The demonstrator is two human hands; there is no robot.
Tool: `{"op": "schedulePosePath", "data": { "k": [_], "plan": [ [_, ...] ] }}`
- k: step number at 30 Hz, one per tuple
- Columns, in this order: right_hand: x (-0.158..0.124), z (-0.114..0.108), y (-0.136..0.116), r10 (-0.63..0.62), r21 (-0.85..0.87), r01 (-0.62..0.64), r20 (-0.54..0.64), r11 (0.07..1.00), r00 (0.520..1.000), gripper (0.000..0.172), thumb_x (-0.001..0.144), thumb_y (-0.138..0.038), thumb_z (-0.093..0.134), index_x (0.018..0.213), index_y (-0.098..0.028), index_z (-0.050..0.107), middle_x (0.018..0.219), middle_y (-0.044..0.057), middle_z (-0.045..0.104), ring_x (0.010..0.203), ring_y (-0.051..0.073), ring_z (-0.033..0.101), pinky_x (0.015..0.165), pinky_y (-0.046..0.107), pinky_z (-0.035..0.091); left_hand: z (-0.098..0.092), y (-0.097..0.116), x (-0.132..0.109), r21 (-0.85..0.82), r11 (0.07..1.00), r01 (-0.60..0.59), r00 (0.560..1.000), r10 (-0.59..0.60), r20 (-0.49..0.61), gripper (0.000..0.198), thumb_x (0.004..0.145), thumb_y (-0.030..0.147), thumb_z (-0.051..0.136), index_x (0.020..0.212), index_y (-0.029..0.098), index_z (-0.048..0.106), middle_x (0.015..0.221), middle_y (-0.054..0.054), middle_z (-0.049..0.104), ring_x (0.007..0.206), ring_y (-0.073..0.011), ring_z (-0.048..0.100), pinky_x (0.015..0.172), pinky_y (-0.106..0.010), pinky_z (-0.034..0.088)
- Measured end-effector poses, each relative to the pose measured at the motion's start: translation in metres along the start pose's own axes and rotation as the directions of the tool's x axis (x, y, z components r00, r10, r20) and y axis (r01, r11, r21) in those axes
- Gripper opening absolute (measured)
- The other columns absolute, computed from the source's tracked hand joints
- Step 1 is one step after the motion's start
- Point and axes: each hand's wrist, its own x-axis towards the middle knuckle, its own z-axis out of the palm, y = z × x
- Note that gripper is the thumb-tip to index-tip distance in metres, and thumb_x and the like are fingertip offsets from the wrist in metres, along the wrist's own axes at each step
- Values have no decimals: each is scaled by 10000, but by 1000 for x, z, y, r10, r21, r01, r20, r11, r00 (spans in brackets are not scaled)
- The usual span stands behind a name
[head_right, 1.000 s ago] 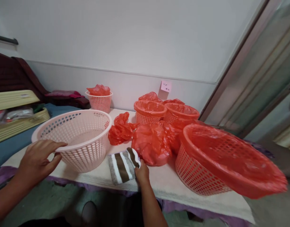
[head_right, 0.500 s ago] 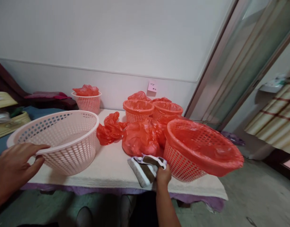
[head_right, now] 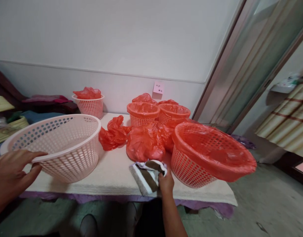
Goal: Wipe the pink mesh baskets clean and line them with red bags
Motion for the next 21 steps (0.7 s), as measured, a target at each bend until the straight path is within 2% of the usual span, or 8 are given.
{"op": "schedulePosePath", "data": {
  "k": [3,6,8,10,14,16,18,21],
  "plan": [
    [-13,6,-17,-130,169,110,112,979,985,355,681,-299,461,951,-192,666,819,59,700,798,250,652,708,313,472,0,2,2,2,1000,12,1000,-12,4,130,909,219,468,947,212,592,822,-61,623,817,-265,551,742,-381,374],
    [-27,11,-41,-265,338,197,170,920,949,305,661,-330,456,845,-206,666,831,52,695,816,238,635,750,310,478,-1,4,2,-8,1000,5,1000,-5,-13,100,895,206,483,925,213,578,824,-62,620,807,-264,545,733,-381,373],
    [-37,15,-57,-329,431,222,193,875,924,270,671,-360,477,798,-206,659,817,47,687,811,231,627,755,304,484,-2,4,3,-23,1000,11,1000,-11,-13,104,889,198,485,921,210,584,816,-66,615,799,-267,541,728,-385,373],
    [-46,22,-70,-355,502,212,208,838,911,292,695,-390,487,837,-199,657,820,44,691,806,223,631,751,299,496,-3,4,3,-38,999,12,1000,-13,-17,108,884,195,490,915,206,592,812,-70,615,791,-268,541,723,-386,373],
    [-49,48,-83,-285,549,127,212,826,935,418,769,-394,413,1080,-187,598,1017,74,715,897,217,665,765,303,521,-4,7,4,-46,998,40,999,-40,8,110,877,183,503,923,202,601,820,-67,623,811,-269,553,739,-391,377],
    [-41,61,-83,-208,498,83,201,863,957,396,764,-400,409,1045,-191,594,976,85,718,868,233,673,742,326,527,-5,8,4,-46,998,51,998,-50,26,114,875,176,506,928,198,604,819,-65,620,820,-270,552,747,-395,381],
    [-31,69,-79,-142,404,57,183,913,973,332,712,-408,470,930,-200,610,845,85,706,798,267,664,724,372,523,-5,9,3,-48,997,62,998,-61,35,118,868,167,510,929,194,607,813,-64,614,823,-272,547,751,-400,383],
    [-27,65,-76,-122,262,84,131,961,984,338,664,-407,541,897,-179,628,830,132,678,823,334,641,772,468,504,-3,9,1,-59,995,80,997,-78,29,135,855,144,514,936,195,609,801,-57,609,829,-272,540,756,-405,384]
  ]
}}
